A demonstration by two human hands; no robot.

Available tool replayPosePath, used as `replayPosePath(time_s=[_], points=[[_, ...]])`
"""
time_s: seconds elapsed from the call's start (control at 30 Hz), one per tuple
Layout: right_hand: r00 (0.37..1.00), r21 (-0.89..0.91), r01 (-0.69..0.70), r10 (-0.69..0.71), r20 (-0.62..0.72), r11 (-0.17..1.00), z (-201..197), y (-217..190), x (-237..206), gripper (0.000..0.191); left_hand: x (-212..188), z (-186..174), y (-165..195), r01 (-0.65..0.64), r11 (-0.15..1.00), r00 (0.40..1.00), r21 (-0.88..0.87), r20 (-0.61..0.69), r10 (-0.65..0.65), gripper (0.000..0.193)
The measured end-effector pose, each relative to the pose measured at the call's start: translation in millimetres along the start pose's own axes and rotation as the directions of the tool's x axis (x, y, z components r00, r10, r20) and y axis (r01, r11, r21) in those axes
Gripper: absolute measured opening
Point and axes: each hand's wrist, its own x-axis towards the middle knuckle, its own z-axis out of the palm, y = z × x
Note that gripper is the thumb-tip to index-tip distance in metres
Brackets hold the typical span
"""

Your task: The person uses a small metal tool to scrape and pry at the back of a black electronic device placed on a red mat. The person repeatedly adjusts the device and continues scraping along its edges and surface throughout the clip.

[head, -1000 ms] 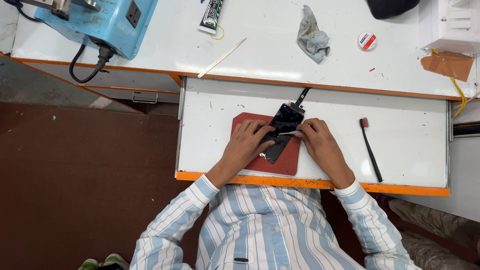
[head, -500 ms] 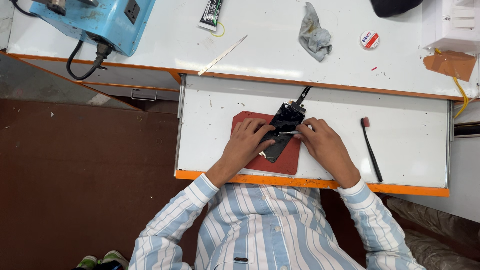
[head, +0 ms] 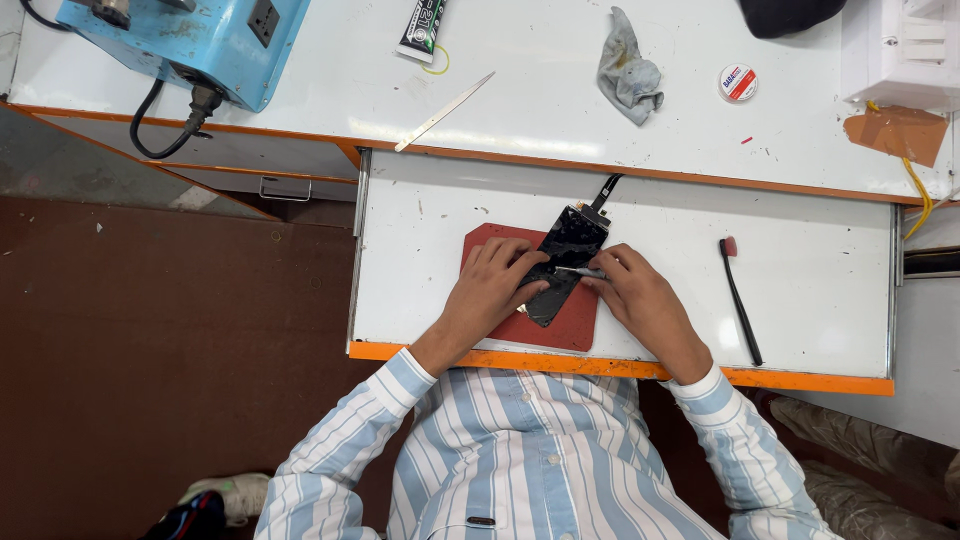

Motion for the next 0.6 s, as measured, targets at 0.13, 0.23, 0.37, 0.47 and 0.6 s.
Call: replayPosePath(time_s=[0.13, 0.23, 0.37, 0.47, 0.6], points=[[0.994, -0.17, 0.05, -0.067, -0.092, 0.984, 6.5, 7.7, -2.3, 0.015, -0.8, -0.2, -0.3, -0.001, 1.0, 1.0, 0.003, 0.006, 0.001, 0.037], [1.0, -0.199, -0.014, 0.011, -0.018, 0.98, 10.1, 11.3, -3.5, 0.015, -0.6, 1.1, -0.5, 0.001, 1.0, 1.0, 0.005, 0.001, -0.001, 0.038], [0.989, -0.144, -0.124, 0.134, 0.066, 0.982, 9.6, 9.7, -3.8, 0.016, 0.0, 2.9, -1.4, -0.003, 1.0, 1.0, 0.008, -0.004, 0.003, 0.038], [0.996, -0.038, -0.044, 0.047, 0.07, 0.998, 3.7, 7.1, -4.6, 0.024, 0.1, 3.7, -1.8, 0.004, 1.0, 1.0, 0.002, 0.002, -0.004, 0.038], [0.991, -0.009, -0.104, 0.104, 0.084, 0.995, 1.6, 3.6, -4.7, 0.022, -0.1, 3.6, -1.7, -0.004, 1.0, 1.0, 0.006, -0.009, 0.004, 0.039]])
